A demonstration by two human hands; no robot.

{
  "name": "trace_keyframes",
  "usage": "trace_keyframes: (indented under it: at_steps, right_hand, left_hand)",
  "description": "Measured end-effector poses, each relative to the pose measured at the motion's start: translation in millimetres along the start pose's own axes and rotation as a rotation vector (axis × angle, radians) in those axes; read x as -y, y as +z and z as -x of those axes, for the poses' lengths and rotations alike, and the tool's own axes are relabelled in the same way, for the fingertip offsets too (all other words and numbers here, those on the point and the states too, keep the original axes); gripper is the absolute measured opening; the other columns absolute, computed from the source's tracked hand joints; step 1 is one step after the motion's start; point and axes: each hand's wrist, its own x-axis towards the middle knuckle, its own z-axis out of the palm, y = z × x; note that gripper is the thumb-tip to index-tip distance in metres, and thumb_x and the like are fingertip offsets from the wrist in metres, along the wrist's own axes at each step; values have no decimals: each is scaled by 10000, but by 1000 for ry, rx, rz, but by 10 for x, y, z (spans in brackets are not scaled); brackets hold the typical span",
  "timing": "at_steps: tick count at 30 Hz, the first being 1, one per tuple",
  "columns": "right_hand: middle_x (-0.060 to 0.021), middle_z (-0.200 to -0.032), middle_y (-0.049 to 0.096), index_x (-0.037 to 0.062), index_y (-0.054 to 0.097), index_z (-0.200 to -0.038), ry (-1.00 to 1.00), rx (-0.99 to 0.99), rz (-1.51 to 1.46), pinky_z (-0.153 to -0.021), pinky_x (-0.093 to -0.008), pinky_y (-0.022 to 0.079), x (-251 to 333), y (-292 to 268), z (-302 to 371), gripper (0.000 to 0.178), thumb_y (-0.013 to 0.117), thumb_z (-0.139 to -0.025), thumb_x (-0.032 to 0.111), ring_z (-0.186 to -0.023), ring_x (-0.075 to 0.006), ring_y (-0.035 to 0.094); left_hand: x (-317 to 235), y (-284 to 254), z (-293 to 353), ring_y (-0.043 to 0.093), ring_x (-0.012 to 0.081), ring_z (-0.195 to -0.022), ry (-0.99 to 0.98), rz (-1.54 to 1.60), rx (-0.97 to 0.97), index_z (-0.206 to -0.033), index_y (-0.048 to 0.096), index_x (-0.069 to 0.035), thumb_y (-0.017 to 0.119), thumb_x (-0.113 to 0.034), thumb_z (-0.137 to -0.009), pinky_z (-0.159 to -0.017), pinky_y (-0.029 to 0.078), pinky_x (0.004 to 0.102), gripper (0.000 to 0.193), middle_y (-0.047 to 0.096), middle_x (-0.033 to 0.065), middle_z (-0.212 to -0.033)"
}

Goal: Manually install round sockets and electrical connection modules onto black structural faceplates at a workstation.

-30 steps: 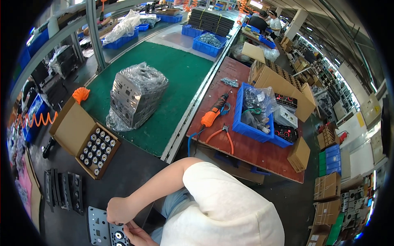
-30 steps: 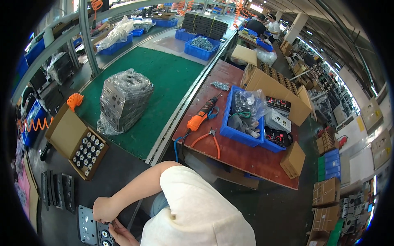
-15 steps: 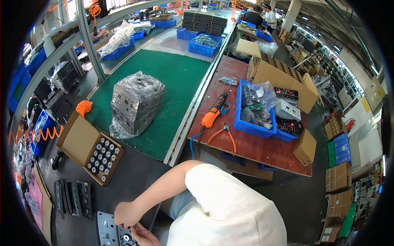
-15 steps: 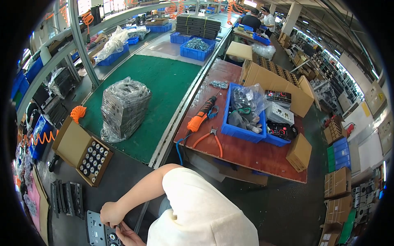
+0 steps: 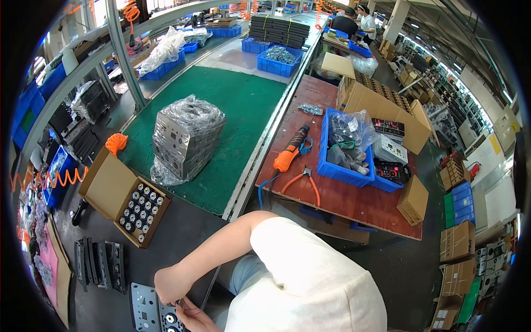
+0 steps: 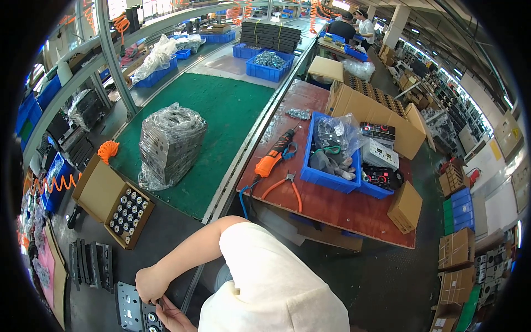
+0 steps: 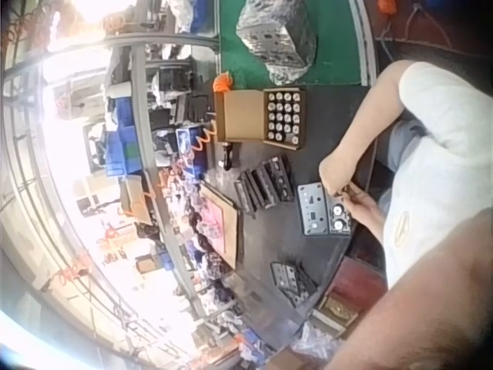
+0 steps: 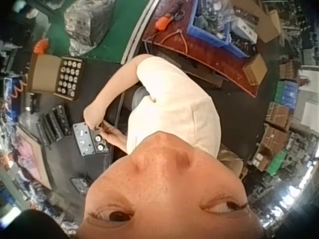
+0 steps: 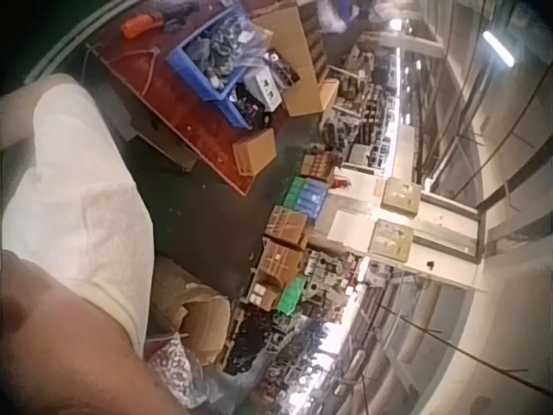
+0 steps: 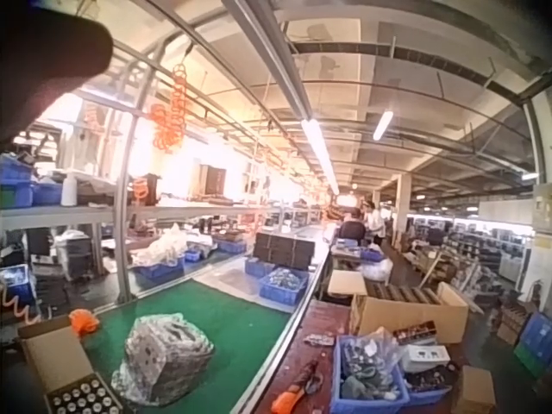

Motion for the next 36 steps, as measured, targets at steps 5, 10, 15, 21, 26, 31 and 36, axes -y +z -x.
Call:
trace_keyframes:
  at_steps: [5,10,15,21,26,31,36]
  right_hand:
    - [-45,-683,655,94,660,-715,101,43,12,-525,-356,483,67,-11,-25,130,631,-742,218,-639,-242,647]
    - [-68,-690,670,104,706,-750,306,-3,-114,-580,-388,501,128,122,-27,154,627,-743,236,-696,-256,659]
    - [-99,-704,658,70,662,-802,392,-89,-382,-594,-389,493,104,81,-20,143,635,-727,189,-679,-279,651]
    - [-105,-695,654,60,658,-789,468,-78,-515,-614,-390,493,66,58,-44,128,609,-731,163,-702,-278,650]
    - [-90,-689,656,70,652,-786,420,-65,-322,-593,-392,495,101,56,-57,120,621,-729,171,-680,-272,652]
    - [-81,-691,648,56,611,-812,185,48,-12,-549,-369,496,66,-56,-17,158,606,-756,204,-648,-257,651]
    - [-66,-700,646,66,617,-822,81,43,-90,-558,-361,498,1,-114,73,212,567,-830,272,-655,-249,651]
  left_hand:
    - [1,5,-20,530,244,-1037,1,-26,13,-1050,544,95,527,-104,-892,-1011,420,348,255,567,172,-1063]
    - [25,-115,-80,537,238,-1025,-22,-27,-24,-1044,549,83,535,-103,-890,-989,433,339,242,576,157,-1044]
    - [24,-186,-92,554,226,-1014,-32,-12,22,-1033,569,70,536,-104,-893,-957,452,325,226,596,140,-1021]
    - [46,-184,-84,546,240,-1062,5,-72,73,-1058,568,79,502,-156,-918,-1001,425,343,281,596,161,-1076]
    - [54,-204,-123,525,256,-1095,13,-80,81,-1085,553,95,495,-171,-923,-1040,395,363,317,577,171,-1127]
    - [60,-162,-107,509,270,-1120,38,-16,107,-1101,545,95,525,-158,-905,-1052,383,376,321,562,178,-1154]
    - [56,-146,-110,511,256,-1111,12,-3,144,-1063,557,87,562,-132,-880,-1046,388,379,286,564,173,-1132]
